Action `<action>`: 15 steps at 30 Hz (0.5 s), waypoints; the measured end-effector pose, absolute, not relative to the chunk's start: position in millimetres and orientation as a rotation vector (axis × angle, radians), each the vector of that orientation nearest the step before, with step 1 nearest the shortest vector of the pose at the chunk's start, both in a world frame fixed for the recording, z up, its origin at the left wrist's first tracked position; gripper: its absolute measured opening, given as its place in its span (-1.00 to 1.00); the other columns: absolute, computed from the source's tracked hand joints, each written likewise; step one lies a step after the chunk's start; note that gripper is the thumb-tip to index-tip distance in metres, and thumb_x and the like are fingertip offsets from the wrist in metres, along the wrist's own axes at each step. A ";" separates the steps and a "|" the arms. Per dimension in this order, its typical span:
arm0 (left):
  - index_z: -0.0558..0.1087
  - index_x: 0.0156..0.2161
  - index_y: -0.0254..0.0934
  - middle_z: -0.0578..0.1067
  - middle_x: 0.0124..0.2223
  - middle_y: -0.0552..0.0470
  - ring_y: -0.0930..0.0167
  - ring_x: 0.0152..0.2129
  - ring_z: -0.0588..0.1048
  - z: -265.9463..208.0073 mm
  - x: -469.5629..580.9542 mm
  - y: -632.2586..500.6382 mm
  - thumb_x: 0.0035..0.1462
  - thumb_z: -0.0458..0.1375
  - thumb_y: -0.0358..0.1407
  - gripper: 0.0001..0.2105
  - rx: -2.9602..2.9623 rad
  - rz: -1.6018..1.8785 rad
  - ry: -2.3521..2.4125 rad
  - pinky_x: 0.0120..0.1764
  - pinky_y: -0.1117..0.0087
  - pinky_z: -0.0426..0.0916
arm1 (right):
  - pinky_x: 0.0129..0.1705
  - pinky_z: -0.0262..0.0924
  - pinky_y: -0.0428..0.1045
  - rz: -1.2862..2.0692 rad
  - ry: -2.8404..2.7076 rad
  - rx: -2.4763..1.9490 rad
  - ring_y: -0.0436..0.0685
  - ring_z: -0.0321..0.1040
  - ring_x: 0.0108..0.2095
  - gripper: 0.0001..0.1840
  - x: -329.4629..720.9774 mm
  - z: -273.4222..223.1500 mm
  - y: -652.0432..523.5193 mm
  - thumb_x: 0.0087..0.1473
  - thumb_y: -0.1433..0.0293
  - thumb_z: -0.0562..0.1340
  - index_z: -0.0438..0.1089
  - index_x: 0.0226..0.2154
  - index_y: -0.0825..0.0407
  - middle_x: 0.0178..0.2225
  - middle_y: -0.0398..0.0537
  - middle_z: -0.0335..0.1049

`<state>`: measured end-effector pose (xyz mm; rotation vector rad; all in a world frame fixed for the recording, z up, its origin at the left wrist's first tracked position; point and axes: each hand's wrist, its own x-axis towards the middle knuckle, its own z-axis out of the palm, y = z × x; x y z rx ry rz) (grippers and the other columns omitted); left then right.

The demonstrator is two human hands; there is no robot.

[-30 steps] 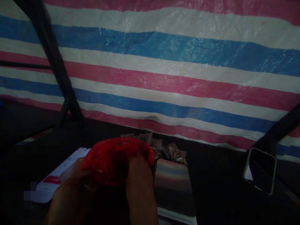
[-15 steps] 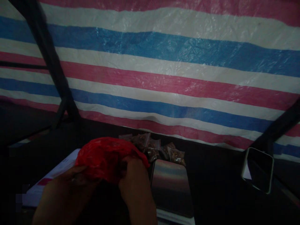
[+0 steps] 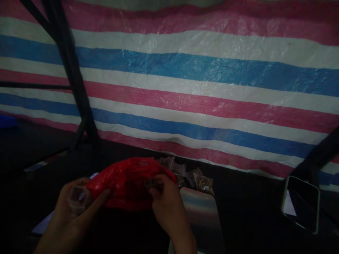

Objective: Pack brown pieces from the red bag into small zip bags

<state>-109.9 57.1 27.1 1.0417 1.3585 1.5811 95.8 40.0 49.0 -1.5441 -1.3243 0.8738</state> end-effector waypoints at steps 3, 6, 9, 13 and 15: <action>0.40 0.03 -0.07 0.51 -0.30 0.15 0.32 -0.41 0.52 31.7 -120.3 54.3 -0.19 0.46 0.12 -0.32 1.182 1.599 1.460 -0.39 0.37 0.45 | 0.11 0.37 0.06 0.858 -1.314 -1.538 0.18 0.58 0.00 -0.64 98.8 46.4 41.9 0.16 0.64 0.22 0.51 -0.02 0.06 -0.04 0.03 0.64; 0.44 -0.03 -0.06 0.51 -0.33 0.17 0.36 -0.45 0.52 32.1 -128.9 50.9 -0.08 0.39 0.15 -0.43 1.221 1.703 1.580 -0.42 0.40 0.47 | 0.12 0.37 0.09 0.861 -1.301 -1.513 0.21 0.58 0.00 -0.66 100.3 48.8 41.0 0.14 0.60 0.24 0.52 -0.05 0.04 -0.05 0.02 0.64; 0.50 -0.04 -0.06 0.58 -0.29 0.13 0.33 -0.38 0.60 25.2 -128.9 48.8 0.06 0.34 0.11 -0.55 1.441 1.584 1.528 -0.31 0.37 0.55 | 0.16 0.36 0.07 0.954 -1.309 -1.369 0.18 0.57 0.04 -0.65 98.3 63.0 33.7 0.12 0.59 0.23 0.53 -0.07 -0.01 -0.02 -0.02 0.63; 0.58 -0.04 -0.07 0.69 -0.10 0.00 0.20 -0.15 0.68 12.6 -109.2 50.2 0.22 0.20 0.07 -0.64 1.643 1.245 1.323 -0.13 0.30 0.60 | 0.19 0.34 0.03 1.098 -1.373 -1.153 0.12 0.55 0.07 -0.62 90.8 89.1 16.4 0.13 0.57 0.22 0.53 -0.05 -0.08 0.00 -0.11 0.62; 0.59 -0.03 -0.07 0.70 -0.06 -0.01 0.19 -0.12 0.68 9.5 -95.9 50.8 0.25 0.17 0.04 -0.67 1.633 1.171 1.287 -0.12 0.29 0.59 | 0.17 0.34 0.03 1.076 -1.447 -1.206 0.12 0.54 0.06 -0.59 86.8 95.4 8.9 0.10 0.58 0.23 0.55 -0.06 -0.11 -0.01 -0.15 0.62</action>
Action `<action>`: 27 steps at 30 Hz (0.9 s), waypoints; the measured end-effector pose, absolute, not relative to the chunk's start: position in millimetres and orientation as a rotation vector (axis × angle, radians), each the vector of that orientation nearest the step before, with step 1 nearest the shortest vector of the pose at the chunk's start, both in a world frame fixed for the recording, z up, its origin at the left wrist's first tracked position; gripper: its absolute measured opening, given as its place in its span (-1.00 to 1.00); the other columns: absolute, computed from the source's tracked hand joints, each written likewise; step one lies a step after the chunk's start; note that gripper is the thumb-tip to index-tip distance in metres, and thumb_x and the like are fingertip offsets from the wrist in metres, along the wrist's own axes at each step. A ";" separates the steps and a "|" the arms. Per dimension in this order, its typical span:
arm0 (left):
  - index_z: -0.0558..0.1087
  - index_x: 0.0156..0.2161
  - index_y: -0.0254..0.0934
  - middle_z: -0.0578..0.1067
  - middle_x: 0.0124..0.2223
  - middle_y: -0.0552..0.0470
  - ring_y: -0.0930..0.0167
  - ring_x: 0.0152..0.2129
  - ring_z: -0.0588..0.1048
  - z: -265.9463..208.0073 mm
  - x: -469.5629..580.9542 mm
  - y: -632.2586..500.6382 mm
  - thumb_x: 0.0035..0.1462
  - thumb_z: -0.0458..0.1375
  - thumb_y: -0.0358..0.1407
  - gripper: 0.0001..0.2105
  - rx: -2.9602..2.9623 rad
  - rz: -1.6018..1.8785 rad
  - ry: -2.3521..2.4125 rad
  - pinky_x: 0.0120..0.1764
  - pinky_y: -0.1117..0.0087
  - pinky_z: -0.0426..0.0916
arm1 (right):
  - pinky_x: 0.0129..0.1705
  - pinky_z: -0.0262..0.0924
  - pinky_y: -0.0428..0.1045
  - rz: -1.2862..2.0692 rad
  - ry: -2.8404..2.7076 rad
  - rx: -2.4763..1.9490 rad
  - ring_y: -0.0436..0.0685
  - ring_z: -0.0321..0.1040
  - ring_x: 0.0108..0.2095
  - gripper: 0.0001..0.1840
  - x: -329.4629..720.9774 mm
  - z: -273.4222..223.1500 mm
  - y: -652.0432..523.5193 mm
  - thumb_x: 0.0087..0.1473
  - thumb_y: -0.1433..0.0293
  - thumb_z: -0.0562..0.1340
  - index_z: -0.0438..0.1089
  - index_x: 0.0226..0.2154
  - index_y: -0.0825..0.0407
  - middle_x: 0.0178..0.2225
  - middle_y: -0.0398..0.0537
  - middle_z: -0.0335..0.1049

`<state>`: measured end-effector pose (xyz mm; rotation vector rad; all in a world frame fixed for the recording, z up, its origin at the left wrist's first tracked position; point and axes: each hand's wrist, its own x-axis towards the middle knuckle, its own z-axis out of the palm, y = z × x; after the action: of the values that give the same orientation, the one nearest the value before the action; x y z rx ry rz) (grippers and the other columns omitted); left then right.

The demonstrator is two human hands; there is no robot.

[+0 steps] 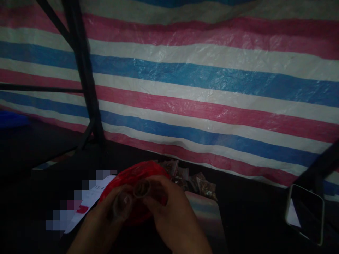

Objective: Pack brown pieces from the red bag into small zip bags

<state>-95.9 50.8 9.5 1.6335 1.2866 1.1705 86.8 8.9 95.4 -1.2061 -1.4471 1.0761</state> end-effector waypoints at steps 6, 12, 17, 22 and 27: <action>0.45 0.02 -0.13 0.67 -0.02 -0.07 0.17 -0.14 0.68 9.5 -70.9 47.3 0.14 0.25 -0.19 -0.67 1.591 1.128 1.246 -0.12 0.22 0.58 | 0.23 0.23 0.04 0.698 -1.669 -1.465 0.13 0.45 0.10 -0.47 80.9 86.4 6.2 0.00 0.69 0.24 0.58 -0.06 -0.10 0.02 -0.13 0.53; 0.51 -0.02 -0.13 0.63 0.03 -0.07 0.18 -0.04 0.62 9.3 -66.3 46.2 0.18 0.26 -0.14 -0.72 1.604 1.027 1.062 0.02 0.18 0.50 | 0.14 0.29 -0.04 0.642 -1.799 -1.438 0.07 0.48 0.03 -0.31 80.0 87.8 8.4 -0.15 0.81 0.09 0.62 -0.10 -0.05 0.03 -0.09 0.47; 0.57 -0.03 -0.13 0.66 0.02 -0.05 0.17 -0.03 0.63 15.8 -66.7 44.8 0.08 0.28 -0.19 -0.68 1.457 1.028 1.014 0.07 0.17 0.48 | 0.09 0.30 -0.07 0.652 -1.857 -1.325 0.05 0.49 0.01 -0.35 74.8 96.2 9.4 -0.07 0.79 0.08 0.61 -0.12 -0.08 0.00 -0.13 0.52; 0.59 -0.07 -0.15 0.69 -0.03 -0.04 0.16 -0.04 0.64 25.0 -67.6 44.1 0.02 0.28 -0.24 -0.68 1.364 1.085 0.928 0.05 0.21 0.50 | 0.04 0.31 -0.08 0.622 -1.890 -1.250 0.03 0.51 -0.04 -0.39 67.6 100.7 10.7 -0.04 0.79 0.09 0.61 -0.20 -0.10 -0.08 -0.17 0.55; 0.55 0.00 -0.13 0.67 0.00 -0.04 0.21 -0.02 0.63 23.0 -76.6 39.1 0.11 0.30 -0.17 -0.67 1.363 1.111 0.905 0.07 0.27 0.50 | 0.04 0.32 -0.10 0.568 -1.795 -1.328 0.02 0.52 -0.03 -0.44 66.9 104.1 11.7 -0.03 0.78 0.12 0.60 -0.18 -0.07 -0.06 -0.17 0.57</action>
<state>-76.6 39.1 23.0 1.3632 0.9050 1.1113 66.9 11.7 104.1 -1.3278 -1.7948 0.5678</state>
